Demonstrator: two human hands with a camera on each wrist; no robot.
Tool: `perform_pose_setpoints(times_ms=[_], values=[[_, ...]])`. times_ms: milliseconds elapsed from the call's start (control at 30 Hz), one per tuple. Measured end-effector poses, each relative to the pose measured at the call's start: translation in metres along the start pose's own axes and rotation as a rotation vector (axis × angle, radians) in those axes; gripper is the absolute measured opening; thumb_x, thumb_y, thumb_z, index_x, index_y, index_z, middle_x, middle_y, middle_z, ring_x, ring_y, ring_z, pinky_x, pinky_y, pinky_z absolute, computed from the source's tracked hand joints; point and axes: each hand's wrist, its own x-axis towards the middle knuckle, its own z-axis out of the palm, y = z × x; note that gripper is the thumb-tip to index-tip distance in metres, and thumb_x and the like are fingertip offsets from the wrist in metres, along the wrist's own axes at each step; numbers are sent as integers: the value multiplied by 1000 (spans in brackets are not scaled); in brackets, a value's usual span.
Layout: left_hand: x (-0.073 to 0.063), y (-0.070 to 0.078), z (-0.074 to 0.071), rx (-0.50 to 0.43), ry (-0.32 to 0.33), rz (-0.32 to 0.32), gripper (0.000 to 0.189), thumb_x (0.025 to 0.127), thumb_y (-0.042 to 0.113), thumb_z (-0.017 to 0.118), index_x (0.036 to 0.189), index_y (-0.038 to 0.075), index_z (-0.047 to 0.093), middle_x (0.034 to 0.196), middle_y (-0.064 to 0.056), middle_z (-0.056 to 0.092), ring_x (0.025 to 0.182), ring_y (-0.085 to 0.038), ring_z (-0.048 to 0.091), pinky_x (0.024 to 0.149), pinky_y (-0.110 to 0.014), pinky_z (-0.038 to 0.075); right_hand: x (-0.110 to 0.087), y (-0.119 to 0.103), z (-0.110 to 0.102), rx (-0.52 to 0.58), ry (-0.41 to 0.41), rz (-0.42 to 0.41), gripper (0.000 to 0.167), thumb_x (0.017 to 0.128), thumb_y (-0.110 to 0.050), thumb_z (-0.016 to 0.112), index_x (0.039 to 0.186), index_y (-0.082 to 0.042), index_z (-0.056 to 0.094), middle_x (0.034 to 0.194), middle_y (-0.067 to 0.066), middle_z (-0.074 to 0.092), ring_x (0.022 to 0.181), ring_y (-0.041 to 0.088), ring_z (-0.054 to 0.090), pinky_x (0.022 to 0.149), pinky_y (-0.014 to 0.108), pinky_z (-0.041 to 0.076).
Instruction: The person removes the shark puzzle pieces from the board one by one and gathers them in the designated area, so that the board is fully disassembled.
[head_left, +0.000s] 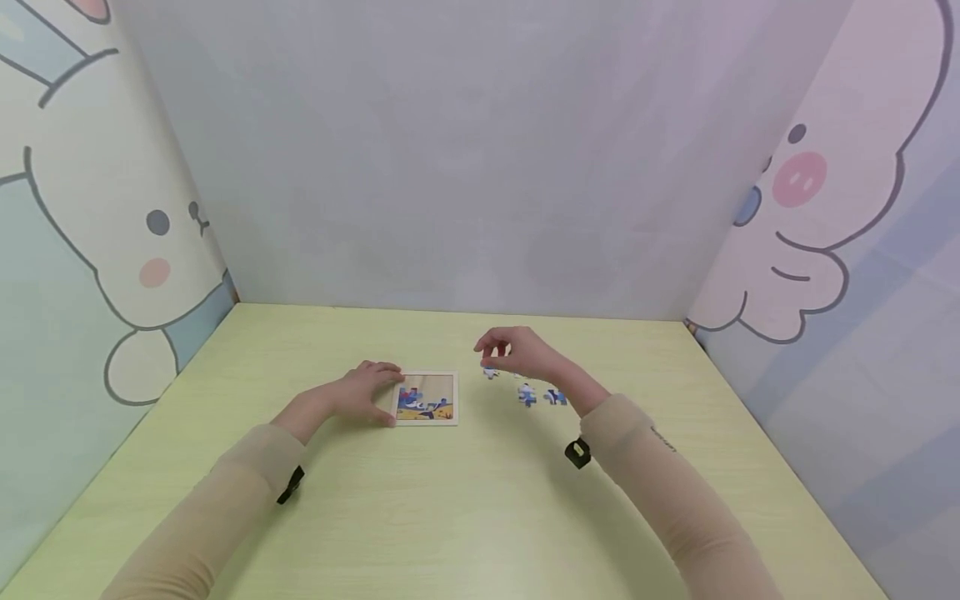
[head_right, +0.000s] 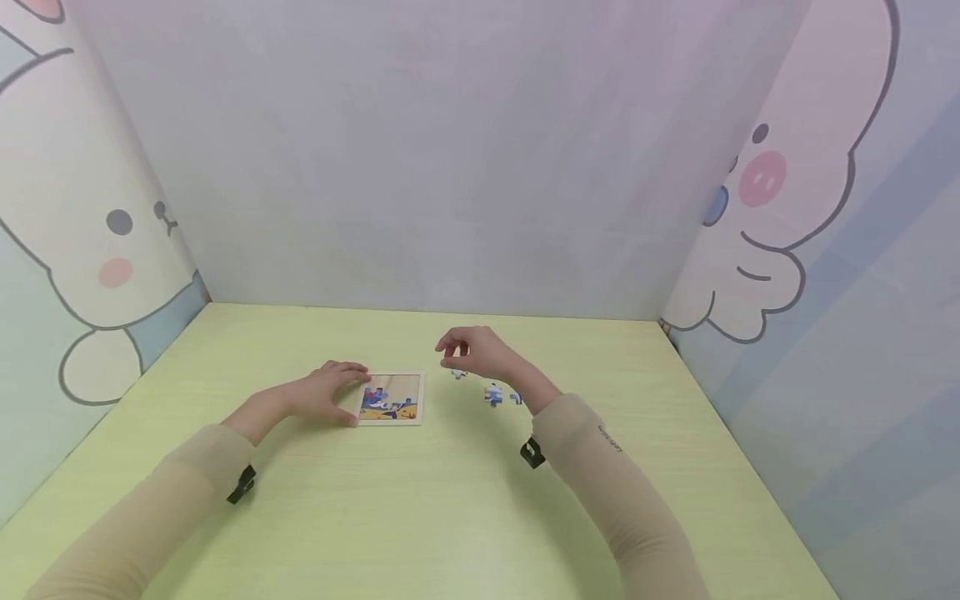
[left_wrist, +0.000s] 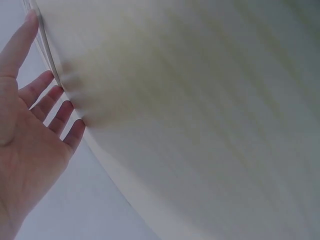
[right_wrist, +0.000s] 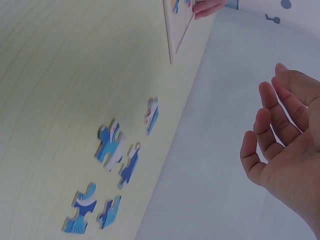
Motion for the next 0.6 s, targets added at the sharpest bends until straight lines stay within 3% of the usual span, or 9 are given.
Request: perform_pose_setpoints(times_ms=[167,333,500,600], values=[[-1,1,-1,4,7,-1,80,76,45,75,140,7,44,148,-13,36,134,-39,28,106,-62,24,10,-8,14,-2,21,-25,23,86,-20,69,108,-15,66,93,-3,64,83,15,52,66,25,48],[0,2,-1,11,3,-3,81,76,46,75,140,7,44,148,-13,36,134,-39,28,105,-63,25,20,-12,31,-7,21,-44,29,84,-19,72,111,-11,66,103,7,66,90,17,54,80,34,48],[1,1,-1,11,-4,-11,81,76,47,74,140,8,44,148,-12,36,134,-39,29,105,-63,26,27,-17,47,38,-6,-21,31,83,-15,72,113,-9,65,112,14,64,102,28,55,91,45,46],[1,1,0,10,-9,-18,81,76,48,74,140,9,43,148,-12,36,134,-38,29,105,-63,25,32,-18,57,40,-20,-13,31,84,-15,72,113,-9,65,114,13,63,105,31,55,90,42,46]])
